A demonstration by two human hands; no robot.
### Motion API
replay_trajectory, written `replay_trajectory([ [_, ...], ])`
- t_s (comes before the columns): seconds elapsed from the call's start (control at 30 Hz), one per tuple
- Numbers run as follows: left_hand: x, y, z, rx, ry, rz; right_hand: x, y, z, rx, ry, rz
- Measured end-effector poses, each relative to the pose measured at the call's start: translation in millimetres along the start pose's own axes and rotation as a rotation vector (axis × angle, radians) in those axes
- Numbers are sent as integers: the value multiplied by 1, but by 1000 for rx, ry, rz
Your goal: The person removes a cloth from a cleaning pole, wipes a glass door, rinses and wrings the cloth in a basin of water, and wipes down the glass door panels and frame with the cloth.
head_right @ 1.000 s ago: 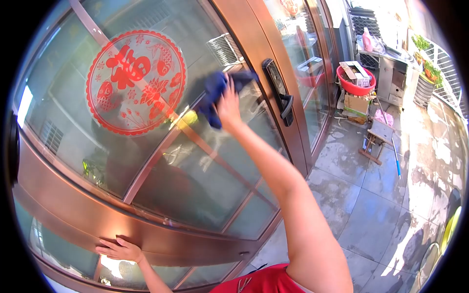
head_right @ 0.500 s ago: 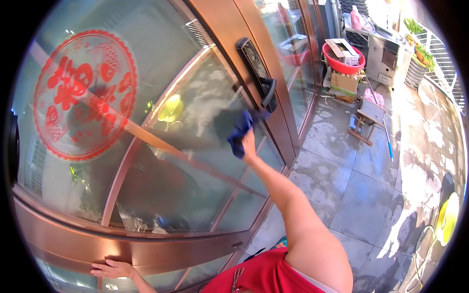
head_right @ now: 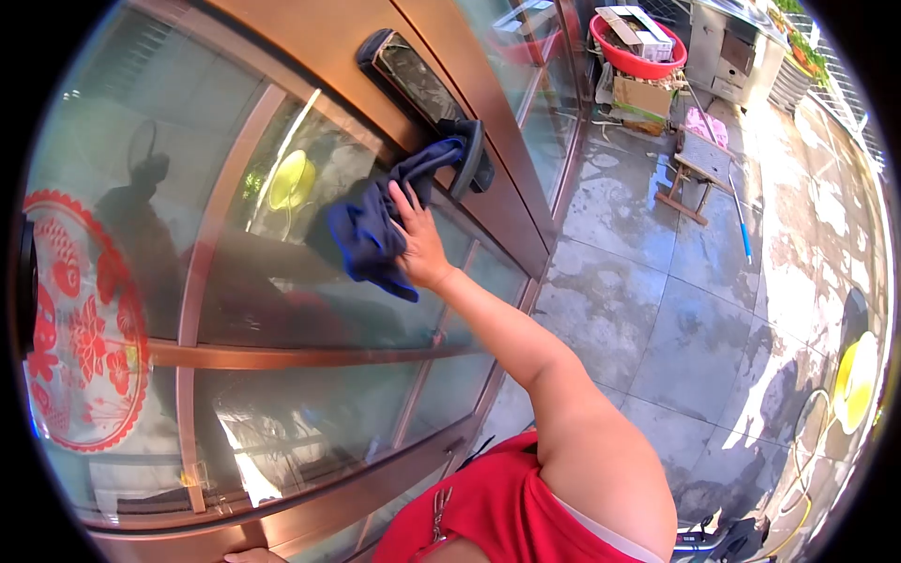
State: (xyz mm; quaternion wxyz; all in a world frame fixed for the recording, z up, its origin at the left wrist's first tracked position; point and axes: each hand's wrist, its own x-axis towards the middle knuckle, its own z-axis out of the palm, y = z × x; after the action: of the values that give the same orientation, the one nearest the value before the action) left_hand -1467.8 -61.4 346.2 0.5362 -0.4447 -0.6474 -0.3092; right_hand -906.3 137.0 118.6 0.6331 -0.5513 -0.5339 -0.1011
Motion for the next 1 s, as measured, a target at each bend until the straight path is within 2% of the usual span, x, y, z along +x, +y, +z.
replay_trajectory([
  [0.07,-3,-1,8,10,39,-42,-30,19,2,389,214,413],
  [0.2,-16,-8,45,24,137,-205,-158,100,15,326,-18,779],
  [0.27,-26,-8,61,-46,167,-242,-221,138,54,1358,594,1178],
  [0.3,-28,11,53,-124,170,-189,-225,155,63,1160,591,1133],
  [0.4,-20,139,7,-417,176,224,-185,229,90,586,562,960],
  [0.47,-12,217,-15,-449,175,504,-125,228,59,404,507,994],
  [0.53,-2,272,-30,-310,92,666,-63,204,11,324,437,1026],
  [0.6,12,346,-48,-530,8,696,-37,186,-21,338,556,684],
  [0.67,24,403,-50,-599,-85,786,-26,194,-41,300,586,511],
  [0.87,39,567,-56,-604,-49,843,-12,300,-32,384,428,741],
  [0.97,37,623,-55,-620,6,817,72,318,-32,563,439,611],
  [1.0,35,636,-56,-631,30,803,136,262,-90,349,248,505],
])
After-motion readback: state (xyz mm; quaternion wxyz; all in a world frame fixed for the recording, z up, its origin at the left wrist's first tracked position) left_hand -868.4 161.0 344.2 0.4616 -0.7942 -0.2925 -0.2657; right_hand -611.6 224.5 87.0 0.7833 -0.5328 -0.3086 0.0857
